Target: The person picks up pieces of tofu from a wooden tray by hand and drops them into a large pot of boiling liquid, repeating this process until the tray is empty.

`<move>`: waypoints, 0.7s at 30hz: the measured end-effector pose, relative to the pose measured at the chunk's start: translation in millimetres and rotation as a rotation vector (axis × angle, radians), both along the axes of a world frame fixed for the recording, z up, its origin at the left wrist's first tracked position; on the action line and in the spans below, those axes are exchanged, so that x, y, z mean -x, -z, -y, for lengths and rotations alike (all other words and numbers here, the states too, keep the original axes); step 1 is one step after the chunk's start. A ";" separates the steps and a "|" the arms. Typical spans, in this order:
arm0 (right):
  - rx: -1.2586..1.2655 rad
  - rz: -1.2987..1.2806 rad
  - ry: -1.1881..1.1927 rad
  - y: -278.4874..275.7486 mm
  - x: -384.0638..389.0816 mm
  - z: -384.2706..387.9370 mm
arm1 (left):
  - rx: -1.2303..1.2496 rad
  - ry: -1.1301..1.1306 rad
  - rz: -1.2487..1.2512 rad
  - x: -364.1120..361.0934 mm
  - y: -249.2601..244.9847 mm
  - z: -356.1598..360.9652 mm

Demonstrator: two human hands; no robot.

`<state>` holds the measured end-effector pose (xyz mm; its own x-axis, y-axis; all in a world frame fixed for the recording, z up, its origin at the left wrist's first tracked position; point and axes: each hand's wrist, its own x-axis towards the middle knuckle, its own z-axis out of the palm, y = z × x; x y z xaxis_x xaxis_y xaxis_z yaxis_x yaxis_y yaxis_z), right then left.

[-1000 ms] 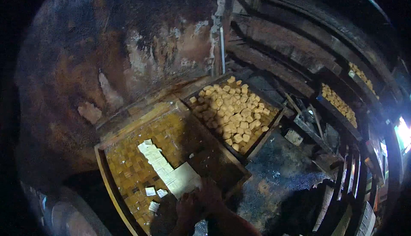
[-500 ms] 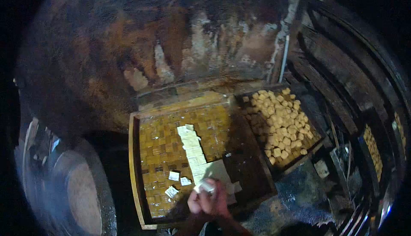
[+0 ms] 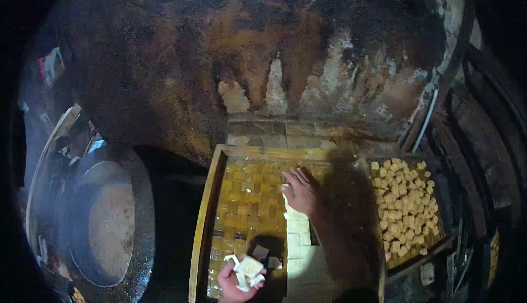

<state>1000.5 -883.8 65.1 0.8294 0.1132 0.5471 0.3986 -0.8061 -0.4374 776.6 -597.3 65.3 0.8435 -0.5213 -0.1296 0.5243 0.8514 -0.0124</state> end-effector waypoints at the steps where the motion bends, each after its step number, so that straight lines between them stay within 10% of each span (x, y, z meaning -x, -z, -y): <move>1: 0.314 0.201 0.004 7.7 -21.5 8.0 | 0.041 -0.007 -0.001 5.0 9.5 2.4; 4: 0.293 -0.314 -0.035 6.9 -15.2 7.9 | -0.133 0.029 -0.067 25.1 8.2 19.0; 10: 0.333 -0.337 -0.090 -29.9 -24.8 14.8 | -0.238 0.145 -0.238 24.7 -2.2 28.2; 13: -0.184 -0.527 -0.285 -37.0 -21.1 19.0 | -0.237 0.104 -0.263 22.9 -6.5 17.8; 16: 0.399 0.026 -0.123 11.8 4.7 14.3 | -0.206 0.010 -0.289 22.3 -14.5 -4.5; 21: 0.154 -0.125 -0.134 12.3 34.2 4.2 | -0.173 -0.226 -0.310 25.7 -36.2 -70.9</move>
